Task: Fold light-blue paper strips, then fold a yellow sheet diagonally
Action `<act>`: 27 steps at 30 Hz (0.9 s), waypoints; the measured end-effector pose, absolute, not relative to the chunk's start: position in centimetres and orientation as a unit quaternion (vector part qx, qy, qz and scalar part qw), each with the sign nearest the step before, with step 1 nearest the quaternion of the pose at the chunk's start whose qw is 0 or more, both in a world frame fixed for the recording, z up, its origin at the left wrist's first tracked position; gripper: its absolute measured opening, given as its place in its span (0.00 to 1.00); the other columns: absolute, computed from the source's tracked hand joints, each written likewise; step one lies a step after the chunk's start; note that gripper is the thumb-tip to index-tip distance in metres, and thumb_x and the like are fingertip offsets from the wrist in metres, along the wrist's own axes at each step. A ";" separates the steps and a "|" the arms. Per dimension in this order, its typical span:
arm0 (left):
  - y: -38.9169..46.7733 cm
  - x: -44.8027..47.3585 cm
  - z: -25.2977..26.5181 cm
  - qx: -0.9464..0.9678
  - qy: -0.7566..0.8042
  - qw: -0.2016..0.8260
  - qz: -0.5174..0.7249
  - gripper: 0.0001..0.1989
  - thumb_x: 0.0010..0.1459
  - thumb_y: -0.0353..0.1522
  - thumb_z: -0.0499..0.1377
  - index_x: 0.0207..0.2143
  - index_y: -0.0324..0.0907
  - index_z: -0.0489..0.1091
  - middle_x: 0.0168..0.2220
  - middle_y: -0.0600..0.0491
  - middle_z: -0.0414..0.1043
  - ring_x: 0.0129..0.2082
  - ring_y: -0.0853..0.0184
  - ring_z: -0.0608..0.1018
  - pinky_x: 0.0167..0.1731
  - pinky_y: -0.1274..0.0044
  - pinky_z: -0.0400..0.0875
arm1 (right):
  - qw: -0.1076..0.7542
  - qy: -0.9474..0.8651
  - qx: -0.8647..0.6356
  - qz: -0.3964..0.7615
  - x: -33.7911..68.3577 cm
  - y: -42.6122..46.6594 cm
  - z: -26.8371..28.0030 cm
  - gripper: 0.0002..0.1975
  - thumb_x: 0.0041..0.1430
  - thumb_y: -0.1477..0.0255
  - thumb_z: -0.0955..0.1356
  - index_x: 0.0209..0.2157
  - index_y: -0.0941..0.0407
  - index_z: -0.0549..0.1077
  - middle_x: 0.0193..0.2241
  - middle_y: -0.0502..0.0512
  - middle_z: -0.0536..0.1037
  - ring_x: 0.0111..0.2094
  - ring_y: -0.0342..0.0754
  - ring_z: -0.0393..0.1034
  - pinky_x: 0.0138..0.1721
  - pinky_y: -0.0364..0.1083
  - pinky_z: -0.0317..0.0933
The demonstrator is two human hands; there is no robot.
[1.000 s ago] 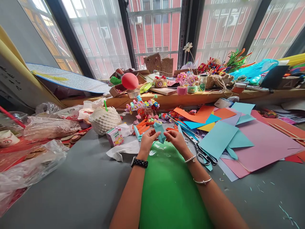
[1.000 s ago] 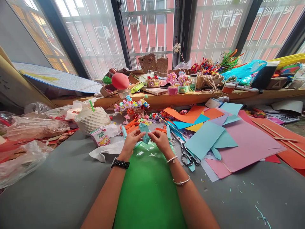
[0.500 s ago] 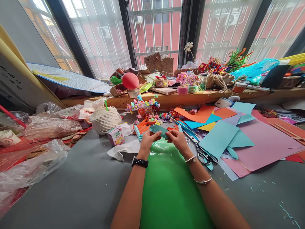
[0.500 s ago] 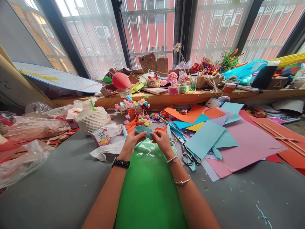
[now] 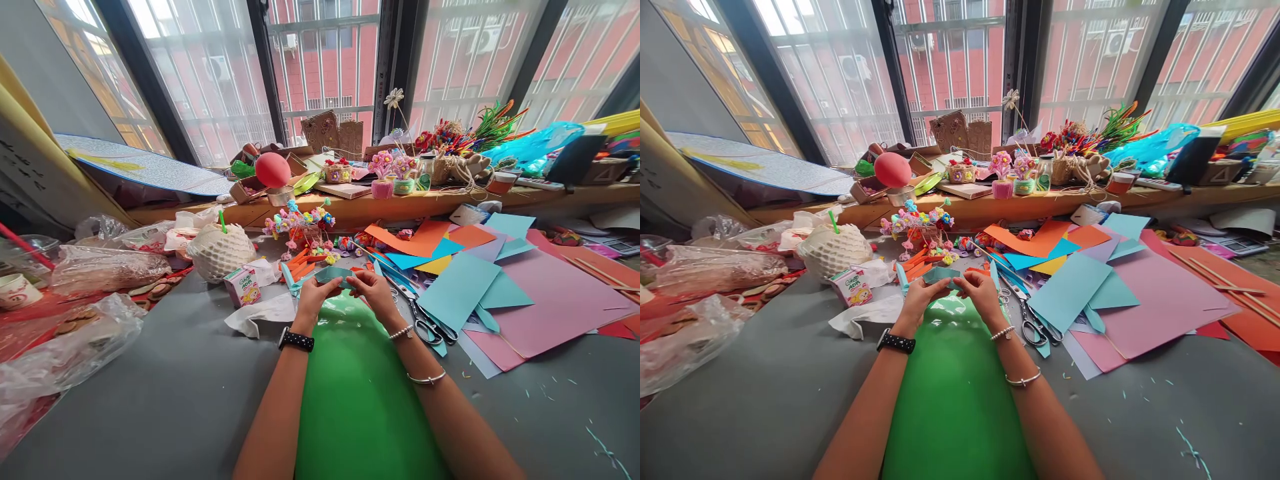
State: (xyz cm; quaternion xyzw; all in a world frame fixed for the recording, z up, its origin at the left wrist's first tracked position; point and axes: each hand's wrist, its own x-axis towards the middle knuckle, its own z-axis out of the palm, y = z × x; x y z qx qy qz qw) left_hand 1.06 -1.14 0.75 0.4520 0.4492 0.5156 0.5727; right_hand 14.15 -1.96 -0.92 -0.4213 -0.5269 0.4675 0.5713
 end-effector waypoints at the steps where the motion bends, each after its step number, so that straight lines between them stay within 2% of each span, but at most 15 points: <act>1: -1.1 1.1 0.7 0.450 0.450 0.572 0.518 0.16 0.33 0.33 0.65 0.27 0.33 0.69 0.23 0.52 0.72 0.23 0.69 0.74 0.32 0.74 0.70 | 0.571 -0.529 -0.418 0.469 14.1 -2.0 -0.9 0.14 0.40 0.61 0.68 0.24 0.59 0.69 0.20 0.49 0.70 0.19 0.40 0.65 0.22 0.40 0.59; 11: 0.0 -0.8 0.6 0.521 0.439 0.544 0.490 0.18 0.34 0.35 0.64 0.30 0.36 0.69 0.25 0.54 0.71 0.26 0.71 0.73 0.29 0.77 0.71 | 0.536 -0.527 -0.432 0.499 15.0 -1.8 -0.8 0.13 0.36 0.64 0.70 0.20 0.59 0.66 0.13 0.46 0.67 0.15 0.39 0.63 0.18 0.39 0.56; 14: 0.1 -1.2 0.8 0.561 0.433 0.512 0.485 0.17 0.35 0.36 0.63 0.30 0.37 0.70 0.27 0.52 0.71 0.28 0.68 0.73 0.27 0.78 0.71 | 0.534 -0.525 -0.423 0.511 15.1 -1.9 -0.6 0.13 0.36 0.65 0.70 0.22 0.59 0.68 0.15 0.46 0.68 0.16 0.38 0.62 0.18 0.39 0.55; 20: 0.0 -1.2 0.9 0.580 0.418 0.505 0.484 0.16 0.36 0.36 0.62 0.31 0.39 0.71 0.33 0.52 0.71 0.31 0.68 0.72 0.27 0.79 0.71 | 0.556 -0.505 -0.383 0.538 15.0 -1.8 -1.0 0.17 0.39 0.67 0.70 0.34 0.58 0.72 0.22 0.49 0.71 0.18 0.37 0.60 0.22 0.39 0.56; 27: 0.6 -1.6 0.7 0.548 0.442 0.541 0.461 0.16 0.32 0.35 0.64 0.28 0.39 0.73 0.30 0.52 0.72 0.31 0.67 0.73 0.27 0.78 0.70 | 0.544 -0.492 -0.366 0.573 15.0 -1.8 -1.1 0.12 0.40 0.70 0.69 0.32 0.55 0.75 0.21 0.49 0.70 0.20 0.36 0.59 0.23 0.39 0.55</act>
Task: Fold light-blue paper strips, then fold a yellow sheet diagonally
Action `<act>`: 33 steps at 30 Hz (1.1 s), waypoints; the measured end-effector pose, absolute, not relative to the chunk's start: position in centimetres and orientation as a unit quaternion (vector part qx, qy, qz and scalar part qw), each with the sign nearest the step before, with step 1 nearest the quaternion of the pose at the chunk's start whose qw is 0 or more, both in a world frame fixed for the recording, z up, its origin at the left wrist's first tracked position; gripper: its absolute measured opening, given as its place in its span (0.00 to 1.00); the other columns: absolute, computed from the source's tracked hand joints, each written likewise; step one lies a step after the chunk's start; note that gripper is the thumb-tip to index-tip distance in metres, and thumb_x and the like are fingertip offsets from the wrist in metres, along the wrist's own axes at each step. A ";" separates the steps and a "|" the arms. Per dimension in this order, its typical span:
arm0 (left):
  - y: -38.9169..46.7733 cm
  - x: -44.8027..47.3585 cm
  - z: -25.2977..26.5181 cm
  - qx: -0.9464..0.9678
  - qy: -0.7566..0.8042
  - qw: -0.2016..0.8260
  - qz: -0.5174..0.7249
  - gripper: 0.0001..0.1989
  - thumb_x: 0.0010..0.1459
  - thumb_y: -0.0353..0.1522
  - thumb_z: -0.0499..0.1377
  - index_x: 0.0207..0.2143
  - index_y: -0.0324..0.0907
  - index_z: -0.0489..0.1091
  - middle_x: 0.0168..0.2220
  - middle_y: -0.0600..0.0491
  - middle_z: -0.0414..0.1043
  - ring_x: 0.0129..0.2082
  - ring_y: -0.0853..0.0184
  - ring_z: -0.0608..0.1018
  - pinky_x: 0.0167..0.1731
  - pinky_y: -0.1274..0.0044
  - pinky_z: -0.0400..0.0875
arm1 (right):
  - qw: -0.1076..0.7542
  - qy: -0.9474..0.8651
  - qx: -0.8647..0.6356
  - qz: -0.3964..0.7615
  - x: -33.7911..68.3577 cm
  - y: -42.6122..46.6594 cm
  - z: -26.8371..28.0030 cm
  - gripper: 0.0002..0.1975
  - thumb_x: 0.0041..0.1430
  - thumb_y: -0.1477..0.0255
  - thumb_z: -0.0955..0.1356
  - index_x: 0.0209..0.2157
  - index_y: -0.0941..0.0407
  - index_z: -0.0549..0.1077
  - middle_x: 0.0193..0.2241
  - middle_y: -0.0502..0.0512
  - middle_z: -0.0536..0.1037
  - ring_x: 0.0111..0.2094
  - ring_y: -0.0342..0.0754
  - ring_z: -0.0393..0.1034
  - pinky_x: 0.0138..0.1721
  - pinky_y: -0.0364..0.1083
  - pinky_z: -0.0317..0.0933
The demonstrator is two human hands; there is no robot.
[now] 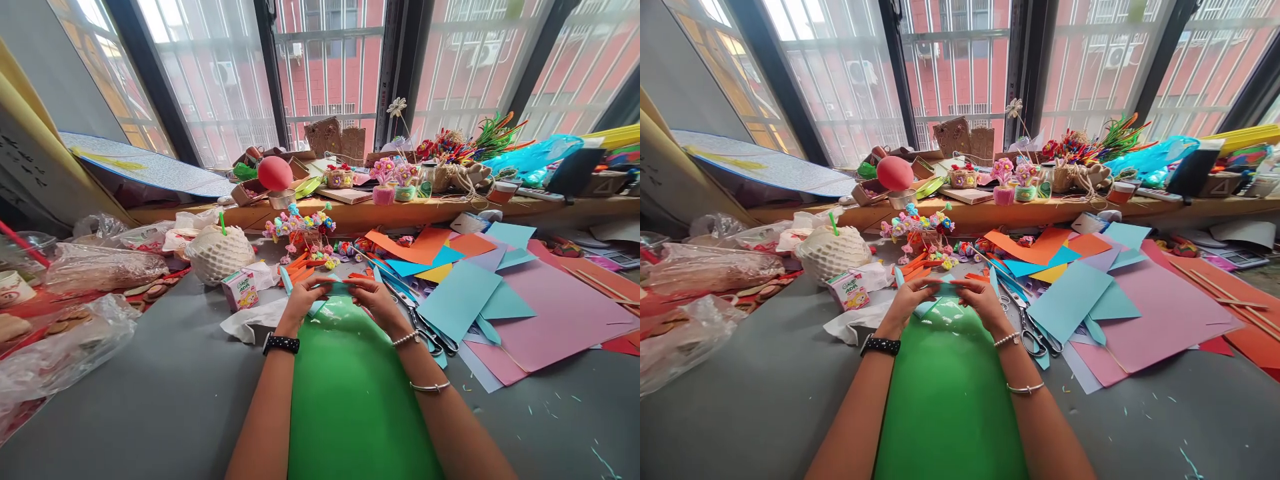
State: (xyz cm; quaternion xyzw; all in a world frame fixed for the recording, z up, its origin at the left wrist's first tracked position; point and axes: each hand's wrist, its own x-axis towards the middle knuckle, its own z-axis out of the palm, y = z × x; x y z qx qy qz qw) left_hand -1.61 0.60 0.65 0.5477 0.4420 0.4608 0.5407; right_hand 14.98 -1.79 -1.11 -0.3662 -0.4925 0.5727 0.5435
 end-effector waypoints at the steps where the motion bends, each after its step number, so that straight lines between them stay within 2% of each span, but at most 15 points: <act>1: 0.6 -1.6 0.6 0.545 0.444 0.543 0.460 0.15 0.33 0.35 0.64 0.28 0.39 0.73 0.29 0.52 0.72 0.31 0.67 0.73 0.28 0.78 0.70 | 0.543 -0.490 -0.366 0.575 15.0 -1.8 -1.1 0.12 0.40 0.70 0.69 0.31 0.55 0.75 0.20 0.49 0.70 0.20 0.37 0.59 0.23 0.39 0.55; 6: 0.4 -1.7 0.6 0.544 0.435 0.564 0.443 0.14 0.35 0.35 0.63 0.28 0.39 0.72 0.29 0.53 0.71 0.30 0.70 0.72 0.30 0.80 0.69 | 0.542 -0.485 -0.370 0.579 15.2 -1.8 -1.0 0.10 0.39 0.71 0.68 0.29 0.55 0.76 0.19 0.48 0.70 0.19 0.36 0.59 0.22 0.39 0.54; 11: -0.2 -1.4 0.9 0.539 0.433 0.592 0.415 0.17 0.37 0.39 0.62 0.32 0.39 0.71 0.30 0.53 0.71 0.27 0.70 0.74 0.30 0.79 0.69 | 0.529 -0.507 -0.379 0.565 15.0 -1.7 -1.2 0.09 0.40 0.72 0.68 0.28 0.55 0.76 0.21 0.49 0.71 0.19 0.36 0.59 0.22 0.39 0.55; 15: -0.3 -1.0 0.8 0.534 0.445 0.603 0.392 0.19 0.39 0.43 0.60 0.27 0.36 0.70 0.26 0.52 0.70 0.25 0.68 0.74 0.30 0.76 0.69 | 0.523 -0.531 -0.384 0.545 14.9 -1.6 -1.4 0.09 0.42 0.73 0.66 0.29 0.54 0.75 0.24 0.49 0.72 0.20 0.37 0.60 0.23 0.40 0.55; 21: -0.4 -1.1 0.9 0.529 0.447 0.606 0.392 0.16 0.36 0.40 0.63 0.26 0.36 0.69 0.26 0.53 0.70 0.26 0.68 0.75 0.35 0.75 0.69 | 0.525 -0.529 -0.389 0.542 14.9 -1.4 -1.7 0.09 0.41 0.73 0.67 0.28 0.55 0.75 0.24 0.50 0.72 0.19 0.37 0.60 0.23 0.40 0.56; 25: -0.4 -1.0 1.0 0.548 0.453 0.583 0.395 0.17 0.35 0.39 0.63 0.27 0.36 0.69 0.26 0.52 0.71 0.26 0.67 0.75 0.33 0.74 0.69 | 0.517 -0.541 -0.388 0.538 15.0 -1.6 -1.5 0.09 0.42 0.71 0.67 0.30 0.56 0.74 0.25 0.50 0.72 0.20 0.37 0.61 0.23 0.40 0.56; 28: -0.3 -0.9 0.9 0.569 0.446 0.555 0.413 0.18 0.35 0.40 0.62 0.28 0.36 0.69 0.25 0.52 0.71 0.27 0.66 0.75 0.34 0.73 0.69 | 0.509 -0.539 -0.397 0.542 15.0 -1.8 -1.1 0.14 0.40 0.68 0.69 0.33 0.57 0.73 0.25 0.51 0.72 0.22 0.39 0.63 0.24 0.40 0.58; 33: -0.3 -0.9 0.6 0.597 0.440 0.523 0.420 0.18 0.36 0.40 0.62 0.28 0.36 0.70 0.24 0.52 0.71 0.28 0.66 0.75 0.33 0.73 0.70 | 0.493 -0.528 -0.431 0.540 14.8 -2.0 -0.7 0.17 0.39 0.63 0.69 0.31 0.60 0.72 0.20 0.51 0.71 0.20 0.40 0.64 0.25 0.42 0.60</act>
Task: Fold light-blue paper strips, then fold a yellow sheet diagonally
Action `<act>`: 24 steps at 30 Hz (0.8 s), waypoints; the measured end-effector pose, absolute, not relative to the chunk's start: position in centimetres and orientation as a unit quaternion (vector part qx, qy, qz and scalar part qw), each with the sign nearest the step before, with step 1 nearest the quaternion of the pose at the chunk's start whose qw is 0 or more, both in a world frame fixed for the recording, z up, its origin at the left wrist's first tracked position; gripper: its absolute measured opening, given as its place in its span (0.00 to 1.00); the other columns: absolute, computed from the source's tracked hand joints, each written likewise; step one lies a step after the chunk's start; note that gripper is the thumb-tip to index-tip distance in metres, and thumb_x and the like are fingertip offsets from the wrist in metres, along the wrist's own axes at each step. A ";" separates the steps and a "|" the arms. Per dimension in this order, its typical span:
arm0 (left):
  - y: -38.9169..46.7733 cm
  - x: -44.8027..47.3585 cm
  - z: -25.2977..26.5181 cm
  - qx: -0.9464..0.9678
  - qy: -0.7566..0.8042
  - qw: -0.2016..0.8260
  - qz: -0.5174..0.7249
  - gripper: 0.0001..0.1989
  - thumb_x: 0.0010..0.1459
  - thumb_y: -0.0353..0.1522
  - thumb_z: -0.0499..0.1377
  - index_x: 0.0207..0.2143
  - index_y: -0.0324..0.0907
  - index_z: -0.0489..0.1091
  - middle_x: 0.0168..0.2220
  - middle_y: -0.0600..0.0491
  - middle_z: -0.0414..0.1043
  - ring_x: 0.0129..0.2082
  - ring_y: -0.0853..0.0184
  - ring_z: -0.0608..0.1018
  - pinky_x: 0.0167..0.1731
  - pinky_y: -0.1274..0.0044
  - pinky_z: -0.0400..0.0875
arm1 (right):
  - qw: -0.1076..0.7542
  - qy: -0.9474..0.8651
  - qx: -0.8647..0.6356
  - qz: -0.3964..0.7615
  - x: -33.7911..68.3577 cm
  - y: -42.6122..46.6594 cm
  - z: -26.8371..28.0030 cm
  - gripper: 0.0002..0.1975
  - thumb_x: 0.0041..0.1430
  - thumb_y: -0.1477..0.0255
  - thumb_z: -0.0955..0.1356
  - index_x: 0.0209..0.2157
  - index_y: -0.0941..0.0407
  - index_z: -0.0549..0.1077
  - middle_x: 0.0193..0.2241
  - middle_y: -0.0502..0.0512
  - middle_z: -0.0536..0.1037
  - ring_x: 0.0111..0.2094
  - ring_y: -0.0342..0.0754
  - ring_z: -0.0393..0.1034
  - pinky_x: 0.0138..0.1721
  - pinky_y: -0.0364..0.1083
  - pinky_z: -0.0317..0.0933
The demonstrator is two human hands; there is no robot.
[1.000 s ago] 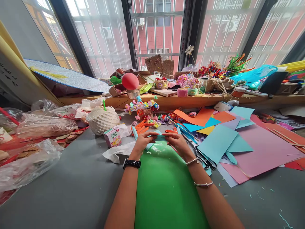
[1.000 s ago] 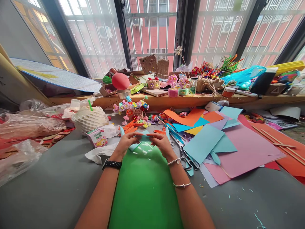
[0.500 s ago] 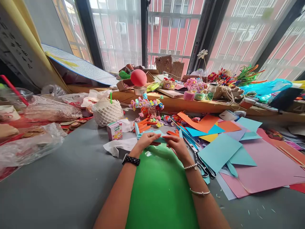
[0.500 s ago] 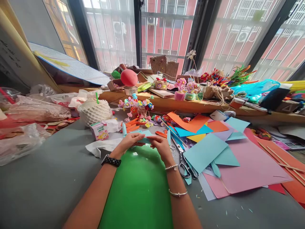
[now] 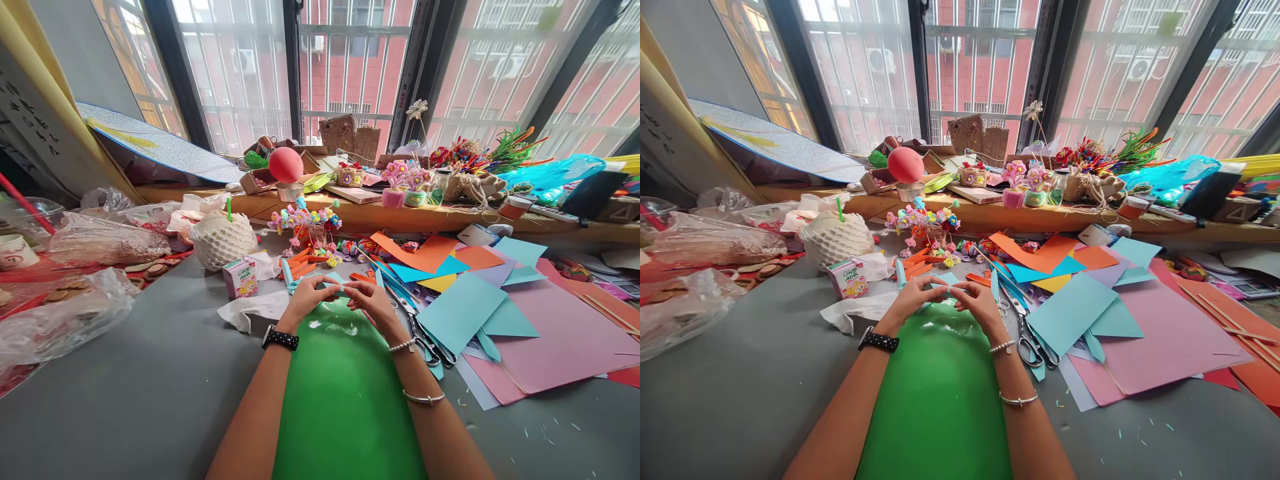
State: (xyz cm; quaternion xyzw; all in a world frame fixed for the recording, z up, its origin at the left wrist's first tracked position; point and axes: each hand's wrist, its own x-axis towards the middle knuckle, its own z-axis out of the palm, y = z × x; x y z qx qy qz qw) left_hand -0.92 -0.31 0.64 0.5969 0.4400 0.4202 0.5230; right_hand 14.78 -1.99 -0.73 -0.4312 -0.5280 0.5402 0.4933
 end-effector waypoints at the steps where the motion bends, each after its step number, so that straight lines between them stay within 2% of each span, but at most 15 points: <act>1: -0.3 -0.9 0.6 0.601 0.439 0.518 0.421 0.18 0.36 0.40 0.62 0.28 0.36 0.70 0.24 0.52 0.71 0.28 0.66 0.75 0.33 0.73 0.70 | 0.494 -0.527 -0.437 0.536 14.7 -2.0 -0.7 0.17 0.39 0.63 0.69 0.30 0.60 0.72 0.19 0.50 0.71 0.20 0.40 0.64 0.24 0.42 0.60; 11: -0.4 -0.6 0.9 0.578 0.452 0.530 0.425 0.16 0.34 0.37 0.64 0.26 0.36 0.70 0.23 0.52 0.71 0.23 0.69 0.74 0.29 0.76 0.70 | 0.514 -0.508 -0.450 0.524 14.4 -1.9 -1.0 0.15 0.38 0.64 0.69 0.27 0.61 0.72 0.14 0.48 0.69 0.17 0.39 0.63 0.21 0.40 0.59; 19: -0.4 -0.9 1.1 0.530 0.463 0.597 0.385 0.19 0.33 0.37 0.64 0.29 0.36 0.69 0.23 0.52 0.72 0.26 0.68 0.75 0.32 0.76 0.69 | 0.522 -0.500 -0.447 0.527 14.4 -1.6 -1.5 0.14 0.37 0.65 0.70 0.25 0.61 0.71 0.16 0.48 0.70 0.17 0.39 0.64 0.22 0.41 0.60; 24: -0.2 -0.7 1.0 0.527 0.471 0.581 0.403 0.17 0.34 0.37 0.64 0.27 0.37 0.69 0.22 0.54 0.72 0.25 0.68 0.75 0.32 0.76 0.70 | 0.529 -0.499 -0.437 0.529 14.5 -1.6 -1.5 0.14 0.37 0.64 0.70 0.26 0.60 0.71 0.18 0.48 0.70 0.19 0.39 0.65 0.23 0.41 0.61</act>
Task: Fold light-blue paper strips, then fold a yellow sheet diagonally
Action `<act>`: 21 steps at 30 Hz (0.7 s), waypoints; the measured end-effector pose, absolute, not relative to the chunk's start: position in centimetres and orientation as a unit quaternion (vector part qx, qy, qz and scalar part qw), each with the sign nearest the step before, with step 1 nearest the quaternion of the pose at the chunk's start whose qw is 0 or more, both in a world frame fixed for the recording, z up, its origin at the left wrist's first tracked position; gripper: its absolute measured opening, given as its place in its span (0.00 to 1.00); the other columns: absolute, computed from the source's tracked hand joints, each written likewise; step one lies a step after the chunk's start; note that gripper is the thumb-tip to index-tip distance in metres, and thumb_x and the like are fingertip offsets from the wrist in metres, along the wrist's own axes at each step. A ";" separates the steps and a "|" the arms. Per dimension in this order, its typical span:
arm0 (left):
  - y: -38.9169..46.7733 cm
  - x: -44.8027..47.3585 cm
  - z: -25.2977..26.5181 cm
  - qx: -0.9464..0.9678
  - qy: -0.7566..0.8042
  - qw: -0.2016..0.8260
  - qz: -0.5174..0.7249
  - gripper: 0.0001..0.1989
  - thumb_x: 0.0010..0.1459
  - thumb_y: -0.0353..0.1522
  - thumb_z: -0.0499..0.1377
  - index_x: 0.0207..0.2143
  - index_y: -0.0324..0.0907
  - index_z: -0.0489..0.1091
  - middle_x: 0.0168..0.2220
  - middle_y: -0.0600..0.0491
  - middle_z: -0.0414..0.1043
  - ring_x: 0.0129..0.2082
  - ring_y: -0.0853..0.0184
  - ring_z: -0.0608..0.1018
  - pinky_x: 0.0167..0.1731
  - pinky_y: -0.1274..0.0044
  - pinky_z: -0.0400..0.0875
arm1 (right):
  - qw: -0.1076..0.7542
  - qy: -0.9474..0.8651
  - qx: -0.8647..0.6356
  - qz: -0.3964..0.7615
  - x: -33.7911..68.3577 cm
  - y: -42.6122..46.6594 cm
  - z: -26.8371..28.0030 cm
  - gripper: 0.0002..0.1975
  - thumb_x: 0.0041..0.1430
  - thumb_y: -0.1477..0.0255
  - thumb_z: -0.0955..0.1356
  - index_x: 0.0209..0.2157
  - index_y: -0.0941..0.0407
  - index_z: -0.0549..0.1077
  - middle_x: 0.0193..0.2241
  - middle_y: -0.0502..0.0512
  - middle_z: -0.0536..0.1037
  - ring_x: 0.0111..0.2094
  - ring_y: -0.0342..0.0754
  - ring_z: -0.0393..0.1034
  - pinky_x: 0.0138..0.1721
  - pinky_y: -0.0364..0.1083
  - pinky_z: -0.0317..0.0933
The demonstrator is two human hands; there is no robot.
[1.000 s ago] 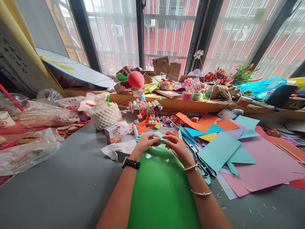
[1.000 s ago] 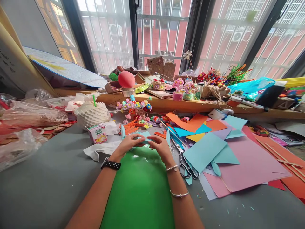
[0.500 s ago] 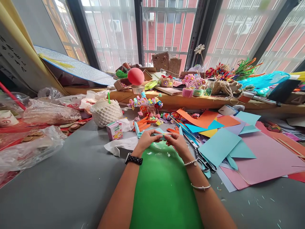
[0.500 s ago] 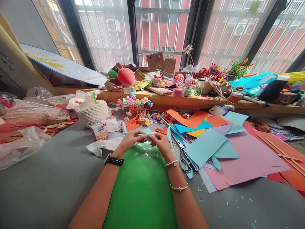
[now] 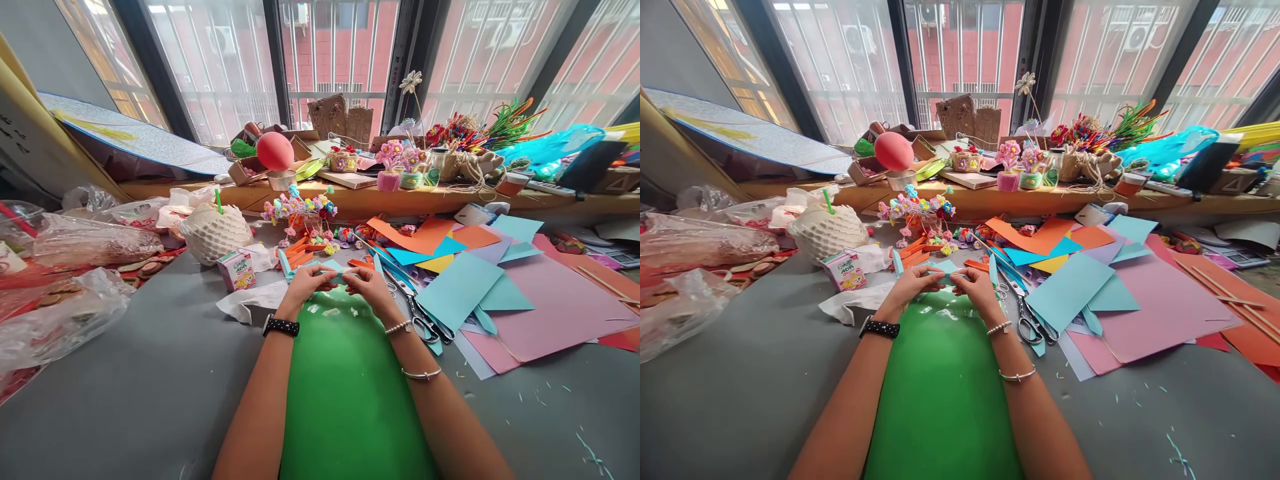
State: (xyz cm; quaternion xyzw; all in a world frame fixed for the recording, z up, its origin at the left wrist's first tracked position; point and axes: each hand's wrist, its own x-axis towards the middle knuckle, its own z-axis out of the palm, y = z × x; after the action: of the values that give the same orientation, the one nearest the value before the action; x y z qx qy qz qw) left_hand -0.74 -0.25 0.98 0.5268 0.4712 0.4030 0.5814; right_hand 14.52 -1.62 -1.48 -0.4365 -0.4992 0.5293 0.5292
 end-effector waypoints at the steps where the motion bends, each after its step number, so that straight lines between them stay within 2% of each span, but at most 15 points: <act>1: -0.3 -0.7 0.9 0.528 0.470 0.576 0.409 0.16 0.33 0.37 0.64 0.27 0.36 0.69 0.22 0.54 0.71 0.25 0.68 0.75 0.32 0.76 0.70 | 0.528 -0.495 -0.433 0.538 14.5 -1.6 -1.4 0.14 0.37 0.64 0.70 0.26 0.60 0.71 0.19 0.48 0.70 0.19 0.39 0.65 0.24 0.41 0.62; 6: -0.4 -0.7 0.8 0.544 0.469 0.560 0.414 0.16 0.33 0.38 0.64 0.26 0.37 0.70 0.24 0.53 0.72 0.24 0.68 0.75 0.31 0.75 0.70 | 0.522 -0.468 -0.442 0.560 14.4 -1.7 -1.3 0.15 0.38 0.63 0.69 0.26 0.60 0.72 0.22 0.50 0.71 0.19 0.39 0.65 0.24 0.41 0.63; 11: -0.3 -0.7 0.8 0.558 0.469 0.555 0.402 0.18 0.33 0.38 0.64 0.27 0.36 0.71 0.24 0.52 0.72 0.26 0.67 0.75 0.31 0.75 0.70 | 0.532 -0.498 -0.461 0.506 14.5 -1.6 -1.5 0.15 0.38 0.62 0.69 0.25 0.60 0.72 0.17 0.49 0.70 0.17 0.41 0.66 0.21 0.41 0.62; 17: -0.3 -0.7 0.6 0.555 0.454 0.581 0.385 0.17 0.34 0.39 0.63 0.26 0.37 0.71 0.27 0.52 0.72 0.27 0.66 0.75 0.33 0.75 0.69 | 0.522 -0.555 -0.477 0.438 14.7 -1.5 -1.6 0.15 0.42 0.61 0.67 0.25 0.60 0.71 0.15 0.50 0.70 0.16 0.41 0.65 0.20 0.41 0.61; 21: -0.2 -0.6 0.3 0.541 0.459 0.577 0.405 0.16 0.32 0.38 0.64 0.25 0.36 0.71 0.24 0.53 0.71 0.26 0.68 0.74 0.34 0.74 0.69 | 0.530 -0.576 -0.478 0.398 14.4 -1.7 -1.5 0.15 0.43 0.60 0.66 0.24 0.59 0.70 0.14 0.49 0.69 0.16 0.42 0.65 0.20 0.42 0.60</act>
State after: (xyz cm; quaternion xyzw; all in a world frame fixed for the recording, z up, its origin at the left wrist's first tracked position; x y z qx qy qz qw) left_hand -0.58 -0.17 0.34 0.5405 0.4591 0.4050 0.5771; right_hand 14.42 -1.67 -1.52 -0.4779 -0.5762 0.3984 0.5300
